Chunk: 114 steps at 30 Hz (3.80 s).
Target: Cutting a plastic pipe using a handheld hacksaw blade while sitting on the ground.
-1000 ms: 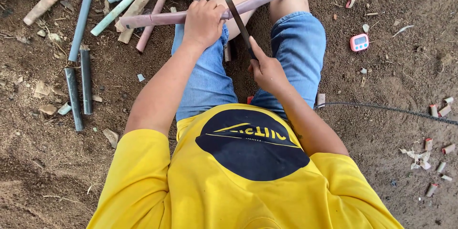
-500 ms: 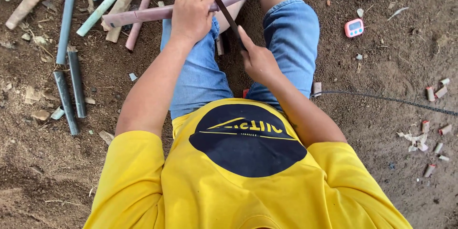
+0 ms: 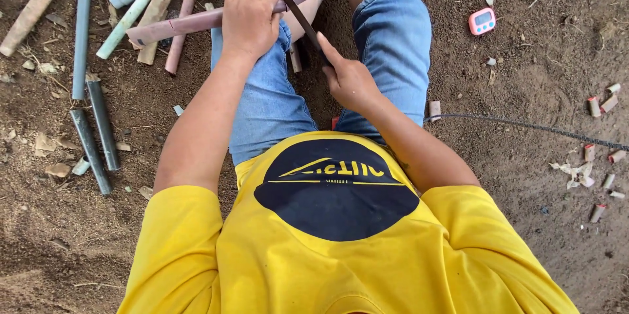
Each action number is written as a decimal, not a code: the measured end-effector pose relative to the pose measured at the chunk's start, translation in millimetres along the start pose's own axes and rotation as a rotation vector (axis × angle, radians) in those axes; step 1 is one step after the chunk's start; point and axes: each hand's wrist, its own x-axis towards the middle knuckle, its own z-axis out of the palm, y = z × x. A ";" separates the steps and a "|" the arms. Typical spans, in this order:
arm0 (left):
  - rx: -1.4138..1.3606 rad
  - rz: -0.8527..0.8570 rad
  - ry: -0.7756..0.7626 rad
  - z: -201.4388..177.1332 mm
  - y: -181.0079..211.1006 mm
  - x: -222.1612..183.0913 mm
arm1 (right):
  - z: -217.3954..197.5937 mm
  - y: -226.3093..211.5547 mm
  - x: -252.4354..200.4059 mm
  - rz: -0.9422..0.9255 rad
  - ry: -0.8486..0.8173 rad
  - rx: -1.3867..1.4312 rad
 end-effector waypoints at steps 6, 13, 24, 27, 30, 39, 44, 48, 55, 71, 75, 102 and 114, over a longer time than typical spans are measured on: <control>0.001 -0.010 -0.004 0.6 0.3 -2.9 | 4.0 -8.5 17.5 0.007 -0.030 -0.008; 0.005 -0.031 -0.036 3.5 -0.7 1.6 | 5.7 5.6 -13.4 0.038 -0.042 0.039; -0.020 -0.105 -0.122 2.7 0.4 1.3 | -0.5 -10.0 9.9 0.009 -0.006 0.020; -0.042 -0.104 -0.118 1.1 0.4 2.6 | 7.7 5.6 -18.6 0.080 -0.007 0.085; -0.052 -0.098 -0.100 2.2 0.1 1.0 | 9.7 10.3 -23.8 0.054 0.033 0.077; -0.013 0.016 0.039 31.8 -15.2 -8.1 | 11.0 8.7 21.2 -0.040 -0.057 0.163; -0.008 0.017 0.054 46.1 -19.0 -6.6 | 12.9 18.8 -11.8 0.072 -0.080 0.225; 0.021 0.021 0.058 56.0 -21.9 -10.2 | 13.7 22.9 11.0 0.058 -0.078 0.218; 0.013 -0.003 0.056 58.6 -22.6 -13.7 | 13.2 10.3 19.7 -0.003 -0.089 0.137; 0.012 -0.013 0.017 55.3 -22.3 -13.3 | 19.6 15.5 17.8 -0.013 -0.051 0.088; 0.019 0.002 0.009 70.9 -26.3 -13.3 | 20.3 23.0 -11.8 0.094 -0.080 0.132; 0.042 0.014 0.056 85.4 -29.0 -19.3 | 6.5 -1.0 19.2 0.015 -0.061 0.067; 0.033 -0.008 0.001 66.9 -22.1 -14.8 | 13.7 4.1 22.2 0.019 -0.036 0.099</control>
